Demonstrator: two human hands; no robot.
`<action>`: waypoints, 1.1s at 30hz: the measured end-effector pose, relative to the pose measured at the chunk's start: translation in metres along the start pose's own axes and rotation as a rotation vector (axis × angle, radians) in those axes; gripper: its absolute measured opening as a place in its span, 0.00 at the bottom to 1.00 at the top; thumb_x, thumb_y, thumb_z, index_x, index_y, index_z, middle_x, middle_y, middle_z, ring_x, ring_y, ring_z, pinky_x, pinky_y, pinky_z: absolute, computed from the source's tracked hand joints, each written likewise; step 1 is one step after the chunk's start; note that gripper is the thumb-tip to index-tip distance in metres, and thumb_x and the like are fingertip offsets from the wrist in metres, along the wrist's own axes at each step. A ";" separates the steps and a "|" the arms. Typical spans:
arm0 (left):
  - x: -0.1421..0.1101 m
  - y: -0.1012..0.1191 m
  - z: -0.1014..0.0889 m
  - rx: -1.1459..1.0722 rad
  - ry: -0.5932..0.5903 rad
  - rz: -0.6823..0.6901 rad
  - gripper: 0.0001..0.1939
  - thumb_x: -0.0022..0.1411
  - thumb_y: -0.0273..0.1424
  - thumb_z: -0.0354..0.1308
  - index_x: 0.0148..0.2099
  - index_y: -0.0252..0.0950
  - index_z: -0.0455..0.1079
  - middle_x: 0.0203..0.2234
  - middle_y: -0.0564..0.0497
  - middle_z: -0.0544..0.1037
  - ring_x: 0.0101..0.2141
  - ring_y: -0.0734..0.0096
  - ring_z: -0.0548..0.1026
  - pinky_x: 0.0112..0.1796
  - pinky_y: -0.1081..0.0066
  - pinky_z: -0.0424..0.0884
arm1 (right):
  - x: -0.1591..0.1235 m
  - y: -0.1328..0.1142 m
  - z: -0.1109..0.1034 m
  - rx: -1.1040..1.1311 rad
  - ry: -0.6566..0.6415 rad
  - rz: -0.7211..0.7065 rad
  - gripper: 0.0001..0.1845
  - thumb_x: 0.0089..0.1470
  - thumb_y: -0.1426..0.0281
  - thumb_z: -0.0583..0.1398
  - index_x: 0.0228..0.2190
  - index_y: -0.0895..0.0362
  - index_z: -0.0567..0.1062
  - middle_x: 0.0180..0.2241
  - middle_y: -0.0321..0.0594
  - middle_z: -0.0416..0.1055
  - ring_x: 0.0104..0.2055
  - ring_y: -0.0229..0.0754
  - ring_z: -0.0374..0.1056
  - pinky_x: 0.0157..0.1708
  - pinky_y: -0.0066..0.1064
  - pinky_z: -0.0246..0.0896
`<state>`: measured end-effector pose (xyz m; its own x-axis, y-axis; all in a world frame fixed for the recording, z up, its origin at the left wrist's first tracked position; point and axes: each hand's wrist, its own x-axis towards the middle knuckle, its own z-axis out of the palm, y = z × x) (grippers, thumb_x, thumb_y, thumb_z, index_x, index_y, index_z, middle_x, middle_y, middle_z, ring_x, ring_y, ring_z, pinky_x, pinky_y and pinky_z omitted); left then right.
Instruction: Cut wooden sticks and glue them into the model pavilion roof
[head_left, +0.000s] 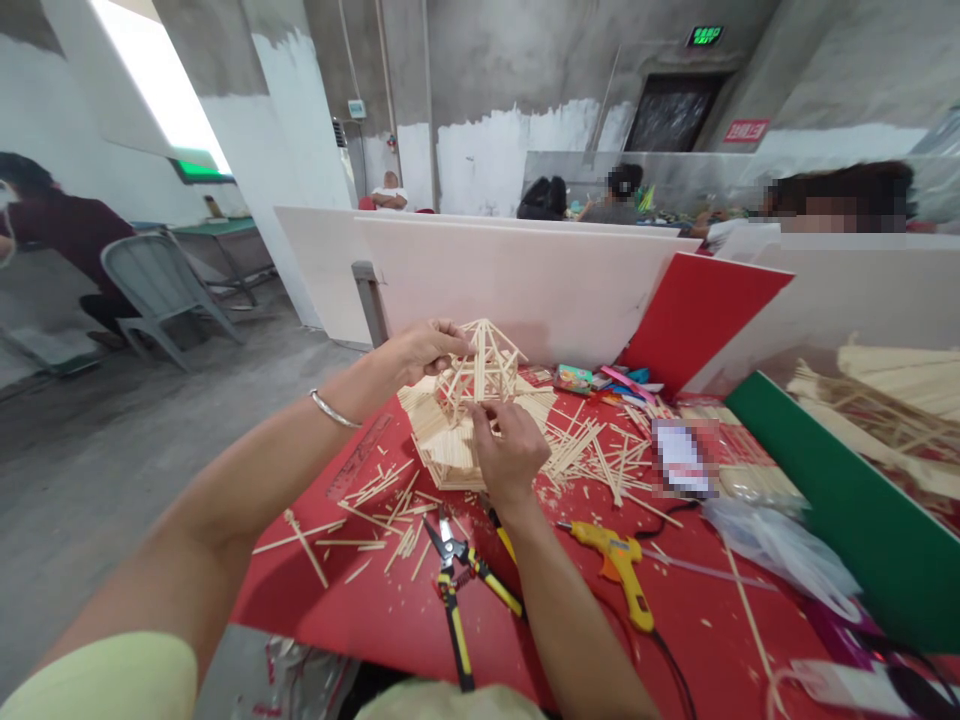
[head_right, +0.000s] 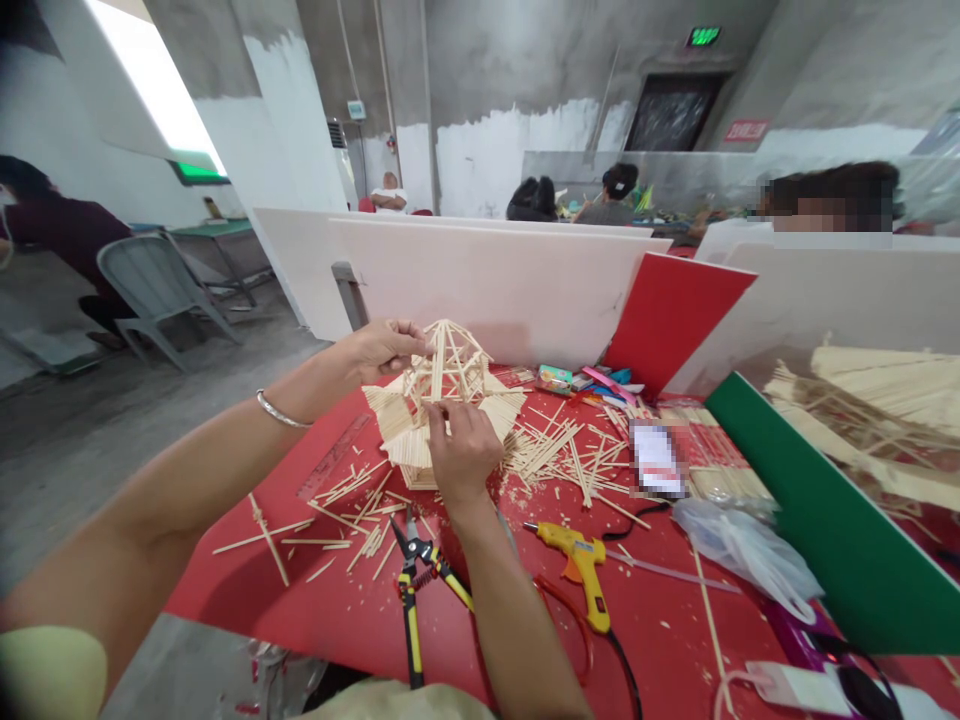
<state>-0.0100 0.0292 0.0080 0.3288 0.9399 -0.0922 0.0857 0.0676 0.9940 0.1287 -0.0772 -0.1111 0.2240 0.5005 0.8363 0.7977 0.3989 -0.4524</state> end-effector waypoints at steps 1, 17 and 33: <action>0.000 0.000 0.000 -0.001 0.004 0.003 0.14 0.49 0.24 0.70 0.29 0.36 0.65 0.15 0.58 0.69 0.11 0.86 0.58 0.15 0.76 0.41 | 0.000 0.000 0.000 0.000 0.001 0.002 0.09 0.59 0.61 0.62 0.33 0.53 0.76 0.31 0.35 0.77 0.32 0.36 0.69 0.36 0.29 0.58; -0.001 -0.001 0.001 -0.005 -0.004 0.031 0.14 0.49 0.25 0.71 0.30 0.36 0.66 0.18 0.56 0.74 0.11 0.86 0.59 0.15 0.76 0.42 | 0.005 -0.003 -0.004 -0.028 -0.023 0.016 0.14 0.60 0.58 0.60 0.31 0.55 0.75 0.27 0.35 0.75 0.30 0.35 0.68 0.33 0.27 0.55; -0.001 -0.001 0.002 0.004 0.009 0.028 0.13 0.49 0.25 0.69 0.28 0.36 0.66 0.16 0.56 0.72 0.11 0.85 0.58 0.14 0.77 0.42 | 0.006 -0.004 -0.003 -0.007 -0.013 0.033 0.15 0.60 0.57 0.60 0.29 0.55 0.74 0.27 0.35 0.74 0.28 0.35 0.67 0.32 0.28 0.54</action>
<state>-0.0084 0.0275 0.0073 0.3223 0.9445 -0.0634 0.0800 0.0395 0.9960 0.1289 -0.0782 -0.1029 0.2429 0.5231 0.8169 0.7938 0.3769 -0.4774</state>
